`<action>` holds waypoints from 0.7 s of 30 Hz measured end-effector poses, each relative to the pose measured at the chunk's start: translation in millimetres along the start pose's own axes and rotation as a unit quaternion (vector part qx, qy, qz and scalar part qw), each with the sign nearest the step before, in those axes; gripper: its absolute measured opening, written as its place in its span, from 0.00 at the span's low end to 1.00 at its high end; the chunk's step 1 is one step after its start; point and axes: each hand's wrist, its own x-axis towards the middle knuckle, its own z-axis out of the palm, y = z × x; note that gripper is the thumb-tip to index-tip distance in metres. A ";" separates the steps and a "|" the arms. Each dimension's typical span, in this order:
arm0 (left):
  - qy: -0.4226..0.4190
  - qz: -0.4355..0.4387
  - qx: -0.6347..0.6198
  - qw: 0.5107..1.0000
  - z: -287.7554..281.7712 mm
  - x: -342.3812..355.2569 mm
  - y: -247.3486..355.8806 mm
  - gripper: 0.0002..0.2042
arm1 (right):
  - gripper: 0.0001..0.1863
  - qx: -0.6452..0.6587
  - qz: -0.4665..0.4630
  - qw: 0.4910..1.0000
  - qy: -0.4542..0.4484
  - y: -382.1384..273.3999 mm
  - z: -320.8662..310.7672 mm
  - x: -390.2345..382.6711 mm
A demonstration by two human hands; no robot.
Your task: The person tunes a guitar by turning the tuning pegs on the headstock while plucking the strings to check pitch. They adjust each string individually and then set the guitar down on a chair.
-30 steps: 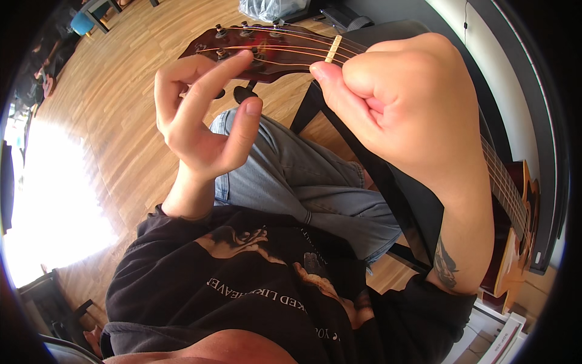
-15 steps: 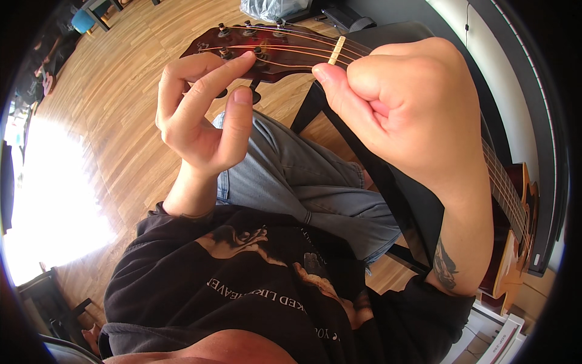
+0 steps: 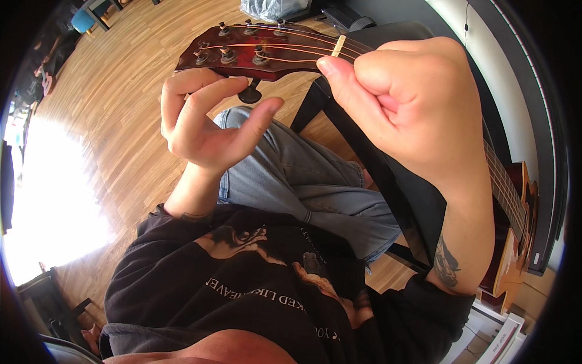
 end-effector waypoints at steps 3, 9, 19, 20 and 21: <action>0.038 -0.006 -0.032 0.999 7.6 -2.5 0.3 0.22 | 0.28 -0.001 -0.007 1.000 0.009 0.7 1.2 -0.5; -0.060 0.103 0.005 0.993 -7.3 4.9 -5.5 0.18 | 0.28 0.005 -0.008 1.000 0.003 0.5 0.6 -0.1; -0.017 0.027 -0.037 0.999 -17.2 1.6 0.0 0.16 | 0.29 -0.005 -0.009 1.000 -0.001 -0.4 -0.6 0.0; -0.028 0.024 -0.022 0.999 -13.9 4.2 0.8 0.16 | 0.29 -0.006 -0.010 1.000 -0.001 -0.5 -0.2 0.7; -0.040 0.020 -0.009 0.999 -11.5 6.1 2.1 0.16 | 0.29 -0.006 -0.012 1.000 0.000 -0.3 0.1 1.4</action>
